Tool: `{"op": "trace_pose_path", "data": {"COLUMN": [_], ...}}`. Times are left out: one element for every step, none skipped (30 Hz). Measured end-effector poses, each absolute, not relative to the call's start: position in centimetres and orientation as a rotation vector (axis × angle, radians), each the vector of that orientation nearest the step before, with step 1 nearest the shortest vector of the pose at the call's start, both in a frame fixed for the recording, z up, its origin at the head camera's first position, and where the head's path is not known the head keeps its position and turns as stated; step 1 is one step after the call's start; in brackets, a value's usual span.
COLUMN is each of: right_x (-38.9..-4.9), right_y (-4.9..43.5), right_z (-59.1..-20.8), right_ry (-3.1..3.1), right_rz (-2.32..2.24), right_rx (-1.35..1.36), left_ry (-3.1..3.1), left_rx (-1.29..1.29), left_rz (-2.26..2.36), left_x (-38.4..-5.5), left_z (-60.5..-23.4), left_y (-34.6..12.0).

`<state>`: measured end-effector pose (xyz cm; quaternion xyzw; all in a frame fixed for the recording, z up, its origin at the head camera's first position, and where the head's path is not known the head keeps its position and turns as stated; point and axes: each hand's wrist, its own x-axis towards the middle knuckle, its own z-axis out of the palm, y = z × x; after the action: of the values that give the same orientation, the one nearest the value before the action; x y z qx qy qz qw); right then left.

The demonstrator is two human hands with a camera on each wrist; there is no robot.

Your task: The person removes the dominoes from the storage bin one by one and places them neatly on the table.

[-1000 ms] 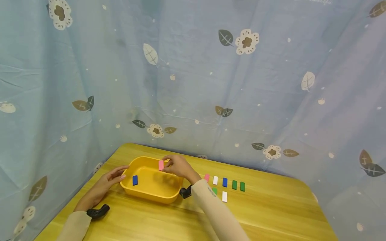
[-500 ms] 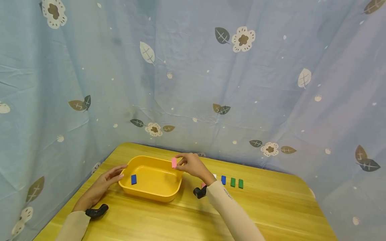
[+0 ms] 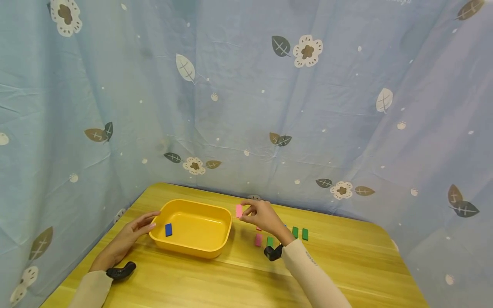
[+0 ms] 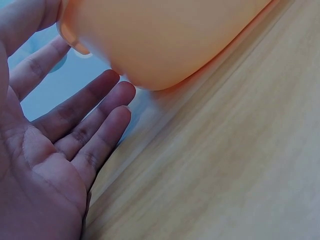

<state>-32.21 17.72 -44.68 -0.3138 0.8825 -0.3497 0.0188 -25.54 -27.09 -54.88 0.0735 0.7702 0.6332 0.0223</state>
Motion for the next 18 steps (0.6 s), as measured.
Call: {"op": "trace_pose_path", "data": {"right_x": [-32.1,-32.1,-32.0,-31.9,-31.8,-31.7,-31.6,-31.5,-31.4,-31.3,-31.3,-31.2,-31.1,-31.0,-30.8,-30.7,-30.5,-30.3], "right_y": [18.1,18.5,18.9,19.2,19.6,20.0,20.3,20.7,21.1,21.5,21.8,22.2,22.6,23.0,23.3,23.7,24.0,24.4], "right_z": [-44.8,-44.9,-45.1,-45.2,-45.4,-45.5,-45.6,-45.8,-45.9,-46.1,-46.2,-46.4,-46.5,-46.7,-46.8,-46.9,-47.0,-47.1], "right_ry": [2.736,2.729,2.726,2.721,2.713,2.711,2.709,2.710,2.723,2.731,2.747,2.763,2.775,2.788,2.799,2.805,2.808,2.806], "right_rz": [-1.095,-1.111,-1.120,-1.127,-1.136,-1.138,-1.138,-1.135,-1.118,-1.111,-1.098,-1.087,-1.081,-1.071,-1.063,-1.066,-1.068,-1.074], "right_rx": [-0.955,-0.936,-0.922,-0.905,-0.896,-0.888,-0.881,-0.878,-0.878,-0.876,-0.877,-0.877,-0.875,-0.876,-0.874,-0.866,-0.860,-0.853], "left_ry": [2.390,2.392,2.389,2.386,2.384,2.381,2.380,2.379,2.379,2.379,2.379,2.380,2.382,2.382,2.381,2.382,2.381,2.382], "left_rx": [0.229,0.229,0.228,0.229,0.229,0.229,0.229,0.233,0.235,0.238,0.240,0.241,0.239,0.241,0.241,0.240,0.239,0.238], "left_rz": [1.958,1.959,1.960,1.963,1.964,1.966,1.966,1.968,1.968,1.966,1.964,1.963,1.960,1.961,1.960,1.959,1.960,1.961], "left_x": [-25.5,-25.6,-25.6,-25.6,-25.6,-25.6,-25.6,-25.7,-25.7,-25.7,-25.7,-25.7,-25.7,-25.7,-25.7,-25.7,-25.7,-25.7], "left_z": [-54.9,-54.9,-54.8,-54.9,-54.9,-54.9,-54.9,-54.9,-54.9,-55.0,-55.0,-55.0,-55.0,-55.0,-54.9,-54.9,-54.9,-54.9], "left_y": [-27.1,-27.1,-27.1,-27.1,-27.1,-27.2,-27.2,-27.2,-27.2,-27.2,-27.2,-27.2,-27.3,-27.2,-27.2,-27.3,-27.3,-27.3]}}
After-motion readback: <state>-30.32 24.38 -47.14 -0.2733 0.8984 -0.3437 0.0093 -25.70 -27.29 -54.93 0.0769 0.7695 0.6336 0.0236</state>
